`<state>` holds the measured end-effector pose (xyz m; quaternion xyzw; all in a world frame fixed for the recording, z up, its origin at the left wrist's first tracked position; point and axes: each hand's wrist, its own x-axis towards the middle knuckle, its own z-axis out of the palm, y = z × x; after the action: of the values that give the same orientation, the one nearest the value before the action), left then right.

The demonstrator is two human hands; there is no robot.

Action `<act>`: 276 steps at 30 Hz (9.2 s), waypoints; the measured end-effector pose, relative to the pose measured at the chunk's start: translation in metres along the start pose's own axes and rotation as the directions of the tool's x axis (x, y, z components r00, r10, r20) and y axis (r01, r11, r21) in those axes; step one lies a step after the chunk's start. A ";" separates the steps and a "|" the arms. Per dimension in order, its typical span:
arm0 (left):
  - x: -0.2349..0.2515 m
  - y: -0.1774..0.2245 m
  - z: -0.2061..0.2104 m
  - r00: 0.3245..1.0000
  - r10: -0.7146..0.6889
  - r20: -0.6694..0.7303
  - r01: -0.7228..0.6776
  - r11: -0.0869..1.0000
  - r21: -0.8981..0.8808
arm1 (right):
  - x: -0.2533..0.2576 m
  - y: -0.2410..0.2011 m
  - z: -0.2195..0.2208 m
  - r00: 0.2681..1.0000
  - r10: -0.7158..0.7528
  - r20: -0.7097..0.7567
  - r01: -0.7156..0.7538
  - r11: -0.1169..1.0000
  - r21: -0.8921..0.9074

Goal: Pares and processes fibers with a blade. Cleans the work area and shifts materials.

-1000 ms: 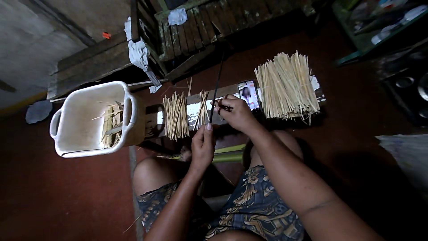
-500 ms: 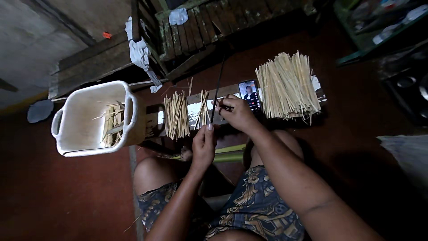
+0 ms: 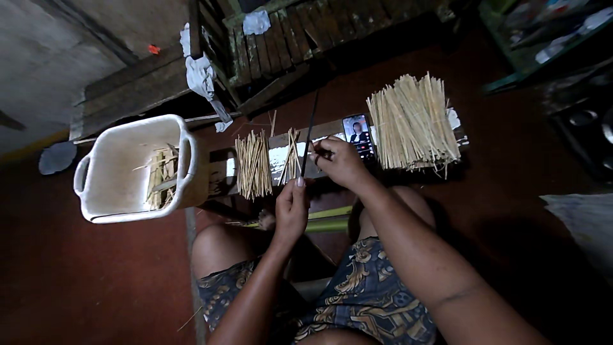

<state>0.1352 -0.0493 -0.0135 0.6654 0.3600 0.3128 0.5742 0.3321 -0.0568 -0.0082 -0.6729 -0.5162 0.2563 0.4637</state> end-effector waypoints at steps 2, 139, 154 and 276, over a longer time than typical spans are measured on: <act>0.000 0.001 0.001 1.000 -0.002 0.000 0.002 1.000 0.006 | 0.003 0.006 0.001 1.000 0.002 0.004 -0.002 1.000 -0.005; -0.001 0.003 -0.001 0.998 0.058 0.011 -0.058 0.998 0.034 | 0.003 0.006 -0.001 0.996 -0.076 -0.043 0.076 0.997 -0.003; -0.002 -0.001 0.002 0.999 0.047 0.010 -0.048 0.998 0.035 | 0.006 0.013 0.003 0.995 -0.088 -0.043 0.087 0.996 -0.021; -0.067 -0.075 -0.044 0.922 -0.330 -0.202 0.314 0.943 -0.110 | 0.032 0.030 0.056 0.911 0.372 0.178 -0.356 0.927 -0.116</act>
<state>0.0531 -0.0759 -0.0811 0.5367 0.5133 0.2985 0.5995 0.3106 -0.0077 -0.0545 -0.7470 -0.4350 0.3822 0.3267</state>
